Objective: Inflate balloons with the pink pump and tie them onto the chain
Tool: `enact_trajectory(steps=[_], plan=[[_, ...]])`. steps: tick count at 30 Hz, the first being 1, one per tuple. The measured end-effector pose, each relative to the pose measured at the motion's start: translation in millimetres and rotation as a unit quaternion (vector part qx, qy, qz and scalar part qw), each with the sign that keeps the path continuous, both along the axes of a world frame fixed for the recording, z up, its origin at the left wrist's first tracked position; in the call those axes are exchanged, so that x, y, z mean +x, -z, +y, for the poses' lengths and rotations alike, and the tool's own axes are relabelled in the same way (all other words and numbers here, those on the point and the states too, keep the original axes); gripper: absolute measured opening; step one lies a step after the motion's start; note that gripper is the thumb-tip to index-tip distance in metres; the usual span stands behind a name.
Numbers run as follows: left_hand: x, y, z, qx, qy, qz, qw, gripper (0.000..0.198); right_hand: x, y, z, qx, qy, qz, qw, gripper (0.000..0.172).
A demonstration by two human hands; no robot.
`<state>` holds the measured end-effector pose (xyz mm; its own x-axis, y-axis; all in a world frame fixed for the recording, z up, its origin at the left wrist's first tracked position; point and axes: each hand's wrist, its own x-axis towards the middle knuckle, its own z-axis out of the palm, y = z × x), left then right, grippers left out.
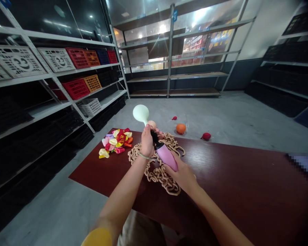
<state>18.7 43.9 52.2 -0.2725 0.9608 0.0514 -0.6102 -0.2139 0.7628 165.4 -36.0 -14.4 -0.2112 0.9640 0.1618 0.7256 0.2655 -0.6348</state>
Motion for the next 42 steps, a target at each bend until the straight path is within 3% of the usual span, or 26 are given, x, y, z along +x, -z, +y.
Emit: enact_trajectory(steps=[5, 10, 14, 17, 22, 25, 28, 32, 35, 37, 42], plan=[[-13.9, -8.7, 3.1, 0.006, -0.011, -0.004, 1.000, 0.032, -1.2, -0.2, -1.4, -0.001, -0.032, 0.033, 0.999, 0.058], [-61.5, -32.6, 22.1, -0.017, -0.083, 0.014, 0.996, 0.032, -5.9, -4.3, -7.4, -0.015, -0.055, 0.005, 0.998, 0.057], [-90.5, -46.1, 31.5, -0.016, -0.105, 0.005, 0.994, 0.033, -10.7, -7.7, -14.1, -0.012, -0.061, -0.001, 0.998, 0.056], [-76.7, -34.8, 27.0, -0.017, -0.101, 0.006, 0.995, 0.032, -12.0, -5.1, -15.7, -0.018, -0.051, 0.003, 0.999, 0.056], [-21.3, 5.0, 9.4, -0.023, -0.004, 0.028, 0.999, 0.034, -7.3, 2.6, -9.8, -0.044, -0.022, 0.057, 0.997, 0.056], [-14.4, 15.4, 9.9, -0.044, -0.008, 0.035, 0.998, 0.035, -5.1, 1.9, -7.4, -0.050, -0.031, 0.067, 0.996, 0.056], [-38.7, 6.7, 23.6, -0.059, -0.035, 0.051, 0.996, 0.032, -6.4, -1.3, -8.5, -0.044, -0.042, 0.046, 0.997, 0.054], [-88.6, -19.6, 45.3, -0.074, -0.110, 0.044, 0.990, 0.029, -9.3, -3.0, -11.3, -0.021, -0.057, 0.004, 0.998, 0.055], [-103.4, -26.5, 47.9, -0.064, -0.148, 0.035, 0.986, 0.028, -9.3, -1.6, -11.5, -0.011, -0.073, -0.007, 0.997, 0.057], [-93.1, -17.8, 40.9, -0.058, -0.141, 0.027, 0.988, 0.028, -8.2, -0.2, -10.8, -0.017, -0.068, -0.024, 0.997, 0.059], [-34.8, 26.1, 12.9, -0.065, -0.054, 0.031, 0.996, 0.031, -5.6, 0.7, -9.2, -0.039, -0.037, -0.030, 0.998, 0.062]])
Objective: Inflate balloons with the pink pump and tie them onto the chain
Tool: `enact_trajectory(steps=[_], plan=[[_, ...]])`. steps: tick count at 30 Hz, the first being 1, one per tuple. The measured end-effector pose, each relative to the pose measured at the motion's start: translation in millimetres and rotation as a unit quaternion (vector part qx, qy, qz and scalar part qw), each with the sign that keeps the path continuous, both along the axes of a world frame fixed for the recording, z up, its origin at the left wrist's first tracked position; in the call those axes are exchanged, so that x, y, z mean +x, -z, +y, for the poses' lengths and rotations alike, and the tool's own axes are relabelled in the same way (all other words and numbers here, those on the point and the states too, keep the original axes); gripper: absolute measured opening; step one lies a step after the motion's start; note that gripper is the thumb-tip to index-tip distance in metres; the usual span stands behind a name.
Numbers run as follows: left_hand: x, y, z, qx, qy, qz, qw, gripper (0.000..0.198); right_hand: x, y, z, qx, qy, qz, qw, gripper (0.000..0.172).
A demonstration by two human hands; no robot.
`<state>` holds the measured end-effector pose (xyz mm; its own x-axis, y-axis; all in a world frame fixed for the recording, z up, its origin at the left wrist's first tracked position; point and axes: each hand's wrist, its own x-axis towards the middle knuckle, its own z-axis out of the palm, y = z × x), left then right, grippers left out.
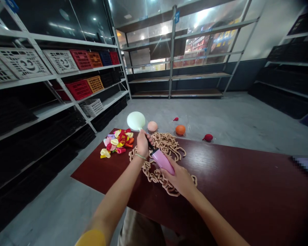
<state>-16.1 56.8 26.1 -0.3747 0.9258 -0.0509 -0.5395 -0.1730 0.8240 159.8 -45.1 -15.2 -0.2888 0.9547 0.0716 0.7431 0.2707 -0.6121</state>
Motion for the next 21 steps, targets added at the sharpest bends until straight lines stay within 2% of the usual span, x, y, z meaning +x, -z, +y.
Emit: enact_trajectory(steps=[2, 4, 9, 12, 15, 19, 21], plan=[[9.9, 8.8, -4.4, 0.005, 0.020, 0.010, 1.000, 0.032, -0.9, -0.4, -0.7, -0.002, -0.004, 0.010, 1.000, 0.063], [3.2, 7.2, -1.0, -0.006, 0.021, 0.023, 0.999, 0.030, -3.1, -0.4, -2.3, 0.005, -0.014, 0.021, 1.000, 0.064], [-54.3, -24.2, 23.5, -0.041, -0.029, 0.027, 0.998, 0.025, -8.2, 2.2, -7.0, 0.057, -0.065, 0.023, 0.996, 0.062], [-69.3, -35.2, 29.1, -0.037, -0.078, 0.022, 0.996, 0.025, -7.5, 3.9, -7.1, 0.066, -0.086, 0.004, 0.994, 0.059], [-47.4, -25.5, 20.1, -0.036, -0.081, 0.009, 0.996, 0.025, -4.2, 3.8, -4.5, 0.053, -0.060, -0.005, 0.997, 0.058], [-0.3, 1.7, -2.0, -0.022, 0.019, -0.005, 1.000, 0.026, -1.4, 1.7, -1.6, 0.004, -0.025, 0.040, 0.999, 0.059], [7.0, 8.3, -7.4, -0.024, 0.045, 0.000, 0.999, 0.028, -3.4, 1.8, -2.1, -0.011, -0.027, 0.061, 0.998, 0.059]])
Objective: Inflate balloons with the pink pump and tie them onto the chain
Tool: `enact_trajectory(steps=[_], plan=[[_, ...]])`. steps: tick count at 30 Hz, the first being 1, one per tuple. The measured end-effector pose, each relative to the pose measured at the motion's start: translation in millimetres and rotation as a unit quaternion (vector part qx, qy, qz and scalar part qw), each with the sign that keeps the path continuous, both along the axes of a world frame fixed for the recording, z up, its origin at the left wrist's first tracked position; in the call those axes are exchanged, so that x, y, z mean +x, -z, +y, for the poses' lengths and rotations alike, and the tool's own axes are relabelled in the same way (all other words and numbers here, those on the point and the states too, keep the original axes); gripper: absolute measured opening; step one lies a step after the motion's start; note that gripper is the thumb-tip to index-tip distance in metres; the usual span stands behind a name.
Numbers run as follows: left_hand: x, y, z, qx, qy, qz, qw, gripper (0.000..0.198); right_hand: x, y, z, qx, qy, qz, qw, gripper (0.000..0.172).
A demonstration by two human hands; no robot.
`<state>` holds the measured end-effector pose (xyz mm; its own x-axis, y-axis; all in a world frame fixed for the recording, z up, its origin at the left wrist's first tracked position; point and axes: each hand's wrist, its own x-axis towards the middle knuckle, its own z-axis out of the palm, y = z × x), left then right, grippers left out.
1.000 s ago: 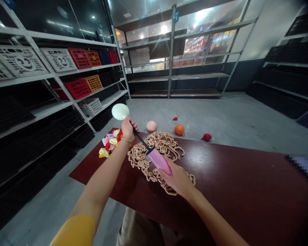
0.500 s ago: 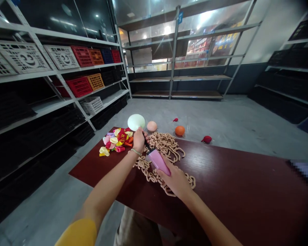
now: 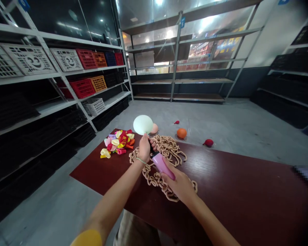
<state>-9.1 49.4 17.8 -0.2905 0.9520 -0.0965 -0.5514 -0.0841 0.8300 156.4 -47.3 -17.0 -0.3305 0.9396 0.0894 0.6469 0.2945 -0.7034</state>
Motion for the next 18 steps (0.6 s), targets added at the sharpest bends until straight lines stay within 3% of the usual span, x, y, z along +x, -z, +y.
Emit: enact_trajectory(steps=[4, 7, 10, 13, 18], plan=[[-30.3, -12.3, 10.9, -0.028, -0.009, 0.037, 0.999, 0.029, -7.5, 2.3, -4.4, -0.004, -0.031, 0.021, 0.999, 0.060], [-65.3, -33.8, 27.3, -0.039, -0.054, 0.045, 0.997, 0.026, -9.5, 2.0, -7.8, 0.020, -0.068, 0.016, 0.997, 0.059], [-77.4, -44.3, 36.2, -0.026, -0.108, 0.040, 0.993, 0.027, -7.7, 1.0, -8.2, 0.034, -0.079, -0.011, 0.996, 0.056], [-54.7, -30.8, 32.4, -0.023, -0.119, 0.028, 0.992, 0.029, -4.8, 1.7, -5.1, 0.019, -0.050, -0.019, 0.998, 0.054], [-2.4, 10.1, 10.9, -0.021, -0.011, 0.024, 0.999, 0.028, -1.0, 1.6, -0.9, -0.041, -0.002, 0.014, 0.999, 0.056]])
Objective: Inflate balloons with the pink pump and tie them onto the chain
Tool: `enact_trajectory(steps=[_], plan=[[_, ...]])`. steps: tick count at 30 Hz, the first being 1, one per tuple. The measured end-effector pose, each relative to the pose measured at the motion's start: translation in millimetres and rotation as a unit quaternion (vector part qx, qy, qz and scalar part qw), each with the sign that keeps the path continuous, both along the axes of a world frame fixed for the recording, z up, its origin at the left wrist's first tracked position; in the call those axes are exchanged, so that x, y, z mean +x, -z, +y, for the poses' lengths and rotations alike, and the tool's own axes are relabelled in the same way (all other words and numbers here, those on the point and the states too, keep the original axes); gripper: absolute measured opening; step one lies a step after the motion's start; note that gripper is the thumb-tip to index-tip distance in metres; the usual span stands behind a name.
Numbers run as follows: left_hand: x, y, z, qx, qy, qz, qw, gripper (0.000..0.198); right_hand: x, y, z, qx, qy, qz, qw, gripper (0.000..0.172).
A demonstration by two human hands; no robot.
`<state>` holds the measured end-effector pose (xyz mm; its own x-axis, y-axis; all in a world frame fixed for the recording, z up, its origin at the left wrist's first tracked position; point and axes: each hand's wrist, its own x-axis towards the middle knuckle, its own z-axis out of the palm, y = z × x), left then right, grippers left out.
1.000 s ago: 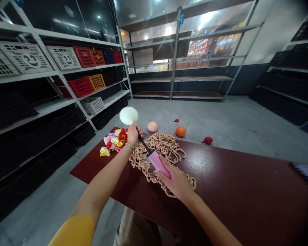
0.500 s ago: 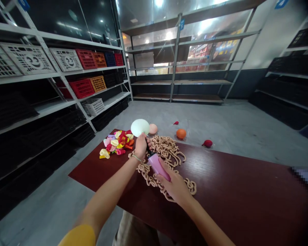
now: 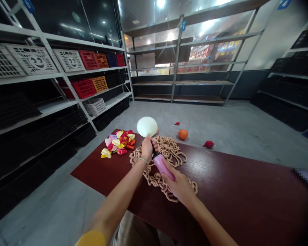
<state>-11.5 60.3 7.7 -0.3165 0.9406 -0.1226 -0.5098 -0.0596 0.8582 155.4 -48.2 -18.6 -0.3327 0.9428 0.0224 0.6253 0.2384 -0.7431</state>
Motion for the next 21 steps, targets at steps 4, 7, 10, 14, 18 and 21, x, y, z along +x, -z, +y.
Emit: enact_trajectory(steps=[4, 7, 10, 14, 18, 21], plan=[[-8.5, -1.7, -1.6, 0.006, 0.018, -0.004, 1.000, 0.029, -0.1, -3.2, -1.8, 0.014, -0.011, 0.017, 1.000, 0.057], [-36.3, -20.8, 10.6, 0.004, -0.018, -0.005, 1.000, 0.028, -0.8, -5.1, -4.1, 0.040, -0.031, 0.000, 0.999, 0.057], [-56.6, -36.9, 20.7, 0.004, -0.058, -0.003, 0.998, 0.027, -1.3, -6.2, -6.1, 0.058, -0.057, -0.017, 0.997, 0.055], [-42.6, -31.5, 14.7, 0.032, -0.052, -0.031, 0.998, 0.030, -0.5, -7.2, -5.3, 0.041, -0.029, -0.015, 0.999, 0.056], [-5.9, -9.2, -5.2, 0.073, 0.034, -0.075, 0.994, 0.032, 4.5, -6.4, 0.0, 0.016, 0.013, -0.002, 1.000, 0.058], [5.6, -5.1, -16.4, 0.087, 0.034, -0.106, 0.990, 0.032, 6.9, -5.6, 1.9, 0.040, 0.001, 0.014, 0.999, 0.058]])
